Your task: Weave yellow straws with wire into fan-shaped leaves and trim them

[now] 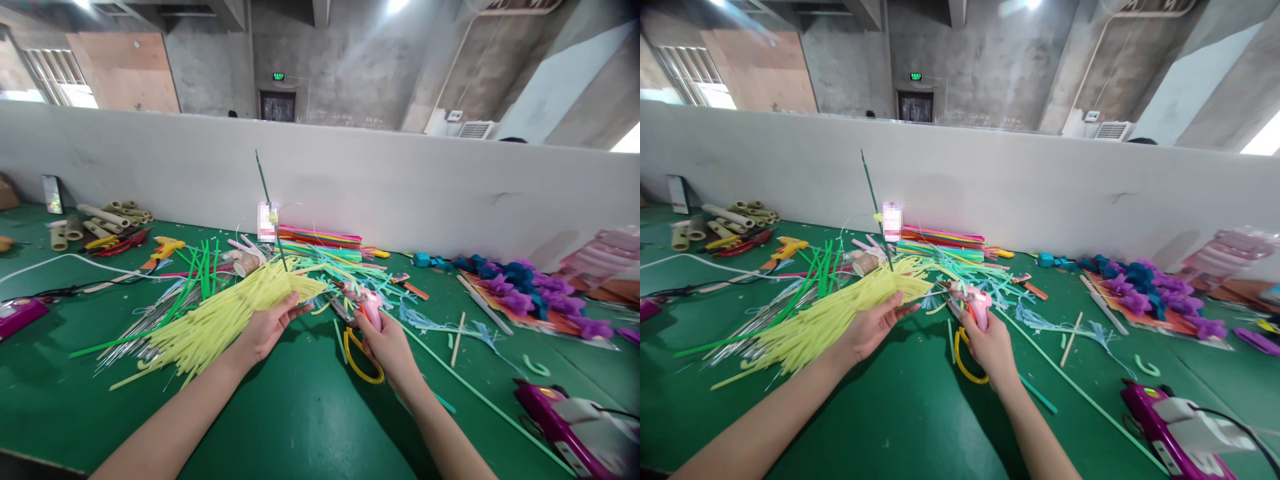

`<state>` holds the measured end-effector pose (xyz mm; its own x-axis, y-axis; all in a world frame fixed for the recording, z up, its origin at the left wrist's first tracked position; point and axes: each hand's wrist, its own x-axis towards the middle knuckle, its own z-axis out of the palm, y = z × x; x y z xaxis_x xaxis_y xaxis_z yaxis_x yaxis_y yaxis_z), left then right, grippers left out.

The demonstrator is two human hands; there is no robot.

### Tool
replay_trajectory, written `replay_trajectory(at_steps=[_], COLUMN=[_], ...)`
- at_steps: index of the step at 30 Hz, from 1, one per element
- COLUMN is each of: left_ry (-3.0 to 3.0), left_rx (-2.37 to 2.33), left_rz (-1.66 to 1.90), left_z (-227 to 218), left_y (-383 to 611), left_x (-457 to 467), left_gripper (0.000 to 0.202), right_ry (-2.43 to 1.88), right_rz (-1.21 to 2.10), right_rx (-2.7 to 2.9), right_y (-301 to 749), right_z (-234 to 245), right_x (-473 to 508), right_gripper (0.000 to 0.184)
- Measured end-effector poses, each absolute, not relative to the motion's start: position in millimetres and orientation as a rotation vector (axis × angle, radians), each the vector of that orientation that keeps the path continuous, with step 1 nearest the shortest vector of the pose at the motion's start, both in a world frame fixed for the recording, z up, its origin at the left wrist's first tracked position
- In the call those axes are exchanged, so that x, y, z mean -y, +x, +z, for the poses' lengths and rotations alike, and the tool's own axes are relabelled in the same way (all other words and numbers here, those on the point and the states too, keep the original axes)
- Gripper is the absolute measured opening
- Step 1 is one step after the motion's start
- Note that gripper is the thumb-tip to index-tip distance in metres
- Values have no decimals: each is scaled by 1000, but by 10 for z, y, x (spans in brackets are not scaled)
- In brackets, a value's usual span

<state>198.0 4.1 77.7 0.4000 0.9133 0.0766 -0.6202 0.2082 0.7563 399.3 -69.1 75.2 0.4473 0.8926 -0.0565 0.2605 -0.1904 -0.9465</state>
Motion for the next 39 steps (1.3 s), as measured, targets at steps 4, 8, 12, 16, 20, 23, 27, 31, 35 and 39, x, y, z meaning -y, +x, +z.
replay_trajectory(at_steps=[4, 8, 12, 16, 20, 23, 27, 31, 35, 39], left_ry=[789, 804, 807, 803, 800, 794, 800, 804, 832, 844], left_rx=[-436, -437, -443, -434, -438, -439, -431, -412, -399, -401], left_rz=[1111, 1113, 1114, 1119, 1114, 1109, 1111, 1109, 1099, 1105], left_z=[764, 770, 768, 765, 772, 772, 782, 822, 835, 822], left_y=[1981, 1982, 1980, 1979, 1979, 1978, 1976, 1971, 1965, 1963], left_x=[-45, -44, -45, -47, -50, -50, -38, -13, -8, -13], left_gripper=[15, 19, 20, 17, 16, 16, 16, 17, 22, 33], right_ry=[-1705, -1699, -1697, -1703, -1716, -1741, -1823, -2147, -2533, -2635], right_rz=[803, 808, 794, 800, 797, 796, 651, 119, -70, -73], right_rx=[1000, 1027, 1021, 1007, 1034, 1045, 1082, 1105, 1087, 1034], right_y=[3994, 3998, 4002, 4009, 4007, 4024, 4215, 4684, 5181, 5455], right_z=[751, 723, 717, 723, 706, 696, 717, 750, 734, 658], right_x=[691, 690, 685, 686, 691, 681, 640, 605, 621, 671], right_gripper=[39, 39, 39, 41, 42, 44, 43, 48, 48, 54])
